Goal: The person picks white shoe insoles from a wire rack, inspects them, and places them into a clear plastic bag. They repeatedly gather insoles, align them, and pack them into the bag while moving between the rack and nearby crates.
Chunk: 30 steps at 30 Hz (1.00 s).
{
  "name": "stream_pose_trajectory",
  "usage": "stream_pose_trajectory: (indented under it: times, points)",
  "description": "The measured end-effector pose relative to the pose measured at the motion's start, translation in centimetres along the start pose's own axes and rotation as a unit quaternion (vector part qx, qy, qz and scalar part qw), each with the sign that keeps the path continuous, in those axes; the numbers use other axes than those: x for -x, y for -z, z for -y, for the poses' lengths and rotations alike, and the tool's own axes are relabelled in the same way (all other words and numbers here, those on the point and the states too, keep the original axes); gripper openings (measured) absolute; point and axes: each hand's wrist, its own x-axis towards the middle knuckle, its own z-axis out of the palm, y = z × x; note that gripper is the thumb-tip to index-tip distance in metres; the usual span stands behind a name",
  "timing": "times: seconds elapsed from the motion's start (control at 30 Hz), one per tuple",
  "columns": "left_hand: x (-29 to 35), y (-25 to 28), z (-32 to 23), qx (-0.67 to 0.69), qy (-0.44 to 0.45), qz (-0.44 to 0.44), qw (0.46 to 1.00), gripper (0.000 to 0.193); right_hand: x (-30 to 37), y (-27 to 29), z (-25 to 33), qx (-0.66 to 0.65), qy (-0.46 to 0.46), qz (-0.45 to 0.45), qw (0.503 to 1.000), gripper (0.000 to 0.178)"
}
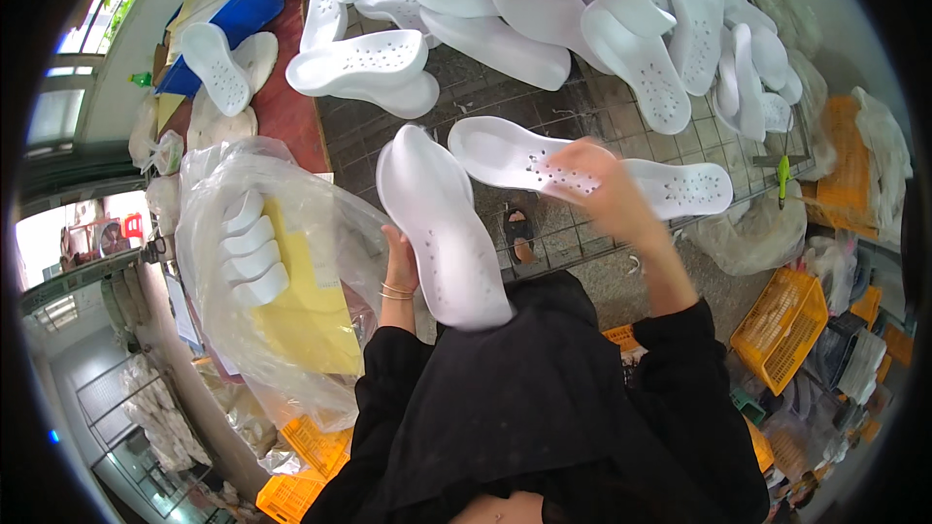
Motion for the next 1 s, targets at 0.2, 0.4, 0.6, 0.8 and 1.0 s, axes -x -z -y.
stream_pose_trajectory:
  times: [0.2,0.4,0.6,0.8,1.0]
  points:
    - [4.0,0.3,0.2,0.084,0.008,0.013,0.996,0.058,-4.4,6.9,-18.2,0.496,-0.109,-0.245,0.826,0.094]
    - [8.6,3.0,-1.9,0.146,-0.069,-0.026,0.986,0.056,-7.9,9.6,-12.4,0.416,-0.045,0.013,0.908,0.096]
    - [15.3,6.8,-7.3,0.047,-0.217,-0.211,0.952,0.055,-7.9,-2.7,2.6,0.103,0.156,0.296,0.937,0.085]
    - [19.3,11.2,-11.2,-0.372,-0.202,-0.471,0.774,0.063,-8.9,-29.4,10.7,-0.202,-0.104,0.515,0.826,0.045]
    - [20.6,16.4,-9.1,-0.406,-0.155,-0.475,0.765,0.044,-6.9,-36.1,7.0,-0.139,-0.088,0.408,0.898,0.031]
